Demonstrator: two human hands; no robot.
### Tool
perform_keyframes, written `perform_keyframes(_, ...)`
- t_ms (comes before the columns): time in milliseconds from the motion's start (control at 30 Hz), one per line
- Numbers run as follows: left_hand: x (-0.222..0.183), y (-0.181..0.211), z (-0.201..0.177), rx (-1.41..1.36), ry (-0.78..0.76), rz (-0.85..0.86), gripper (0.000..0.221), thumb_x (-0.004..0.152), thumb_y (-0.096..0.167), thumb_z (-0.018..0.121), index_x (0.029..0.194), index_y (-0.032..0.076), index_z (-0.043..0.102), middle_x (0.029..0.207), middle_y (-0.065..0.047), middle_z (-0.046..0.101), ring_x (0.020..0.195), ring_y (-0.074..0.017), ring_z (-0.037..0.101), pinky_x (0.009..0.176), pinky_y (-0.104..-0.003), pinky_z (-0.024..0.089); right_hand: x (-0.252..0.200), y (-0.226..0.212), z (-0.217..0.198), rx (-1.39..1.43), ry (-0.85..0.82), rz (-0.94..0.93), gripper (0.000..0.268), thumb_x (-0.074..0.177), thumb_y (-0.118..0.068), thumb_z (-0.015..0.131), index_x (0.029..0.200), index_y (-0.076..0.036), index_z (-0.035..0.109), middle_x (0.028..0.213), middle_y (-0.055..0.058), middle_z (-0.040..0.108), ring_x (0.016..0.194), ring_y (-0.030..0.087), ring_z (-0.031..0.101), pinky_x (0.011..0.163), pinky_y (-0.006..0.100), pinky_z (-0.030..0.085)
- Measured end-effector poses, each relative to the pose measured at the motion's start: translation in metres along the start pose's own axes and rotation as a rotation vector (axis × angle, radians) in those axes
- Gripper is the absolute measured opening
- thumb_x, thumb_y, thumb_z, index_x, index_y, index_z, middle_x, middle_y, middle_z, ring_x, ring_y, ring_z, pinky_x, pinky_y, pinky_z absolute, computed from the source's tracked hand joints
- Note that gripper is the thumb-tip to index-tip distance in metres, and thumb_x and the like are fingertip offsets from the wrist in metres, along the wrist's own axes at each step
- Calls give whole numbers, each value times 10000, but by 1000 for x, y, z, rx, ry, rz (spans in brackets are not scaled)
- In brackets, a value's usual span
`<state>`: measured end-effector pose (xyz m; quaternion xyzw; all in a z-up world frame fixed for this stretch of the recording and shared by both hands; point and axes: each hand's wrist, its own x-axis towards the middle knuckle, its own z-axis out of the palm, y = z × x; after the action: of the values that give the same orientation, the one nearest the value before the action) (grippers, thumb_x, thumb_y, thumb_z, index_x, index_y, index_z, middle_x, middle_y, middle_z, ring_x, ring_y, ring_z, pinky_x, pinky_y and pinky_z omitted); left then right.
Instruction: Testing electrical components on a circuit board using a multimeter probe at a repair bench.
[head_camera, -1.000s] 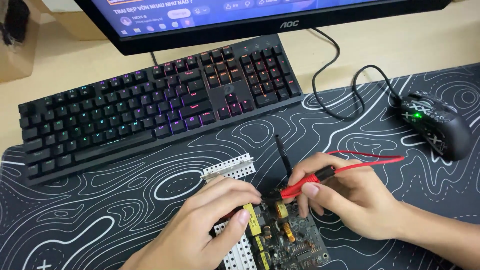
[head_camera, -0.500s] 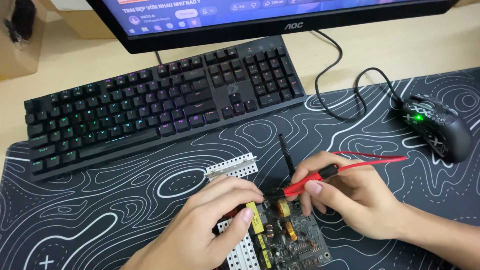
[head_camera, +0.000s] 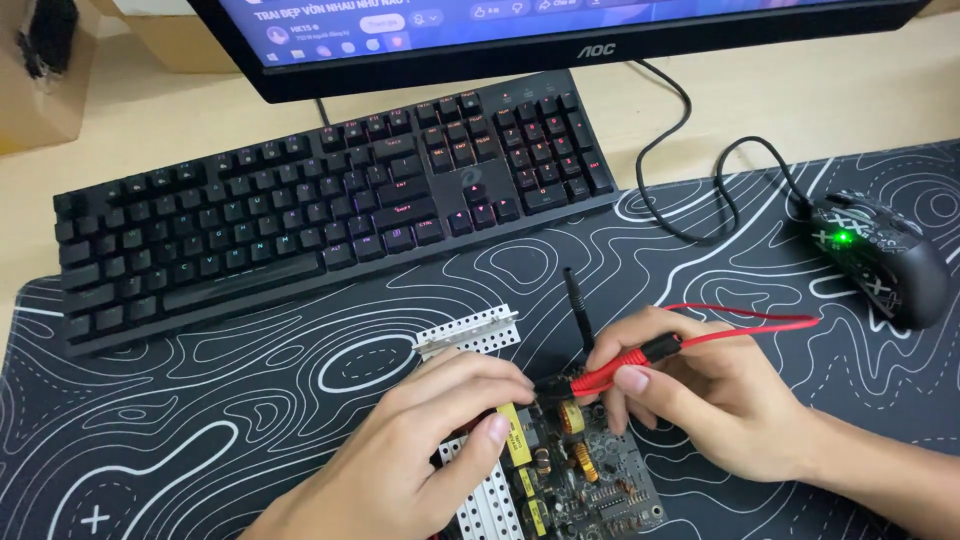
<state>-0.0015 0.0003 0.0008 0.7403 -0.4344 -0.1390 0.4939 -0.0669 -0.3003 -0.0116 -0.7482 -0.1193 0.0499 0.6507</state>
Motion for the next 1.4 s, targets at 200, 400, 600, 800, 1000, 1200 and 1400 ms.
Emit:
perform_keyframes(200, 2, 6, -2, -5, -34, -26, 414, 1192, 203, 440, 1368, -22, 740, 1352, -127, 760, 1223, -273, 714, 1065, -432, 546, 1, 0, -1, -16, 18, -15, 238, 1133, -174, 598, 1195, 18, 725, 929, 150, 832, 641, 172, 819, 497, 240, 575)
perform_keyframes(400, 0, 3, 0, -2, -14, -11, 391, 1186, 187, 453, 1368, -23, 729, 1367, -140, 758, 1259, -286, 714, 1108, -440, 548, -1, 2, -1, -15, 29, -13, 233, 1132, -167, 602, 1198, 20, 724, 985, 159, 821, 630, 188, 829, 497, 249, 557)
perform_keyframes(600, -1, 1, 1, 22, -10, -7, 372, 1176, 195, 468, 1360, -4, 723, 1356, -140, 761, 1262, -286, 717, 1115, -438, 545, 0, 1, -2, -30, 42, -20, 260, 1127, -172, 609, 1153, 45, 749, 1013, 151, 799, 627, 182, 823, 502, 252, 571)
perform_keyframes(800, -3, -1, 3, 1, -14, -60, 386, 1173, 225, 477, 1373, 22, 737, 1373, -118, 757, 1287, -270, 717, 1117, -436, 546, -5, 7, -3, -38, 67, -14, 224, 1112, -172, 631, 1185, 10, 740, 853, 133, 818, 620, 160, 790, 479, 246, 534)
perform_keyframes(1000, -2, -3, 5, -35, 31, -9, 374, 1170, 196, 497, 1350, -5, 755, 1349, -126, 770, 1266, -275, 744, 1088, -425, 587, -1, 2, 1, -26, 48, -26, 239, 1126, -183, 619, 1172, 22, 733, 894, 148, 845, 620, 142, 776, 460, 204, 558)
perform_keyframes(1200, -2, 1, 5, -46, 22, -69, 413, 1177, 246, 483, 1356, 17, 775, 1354, -105, 780, 1273, -249, 753, 1089, -405, 593, 3, -4, 0, -38, 39, 21, 234, 1112, -200, 638, 1176, -5, 748, 657, 158, 843, 433, 154, 652, 415, 224, 562)
perform_keyframes(1400, -3, 2, 6, -46, 56, -51, 362, 1157, 209, 527, 1324, 26, 791, 1323, -104, 796, 1258, -252, 764, 1088, -408, 598, 3, -5, 3, 84, 25, -10, 154, 1102, -101, 662, 1108, 38, 730, 926, 210, 907, 572, 200, 838, 418, 228, 590)
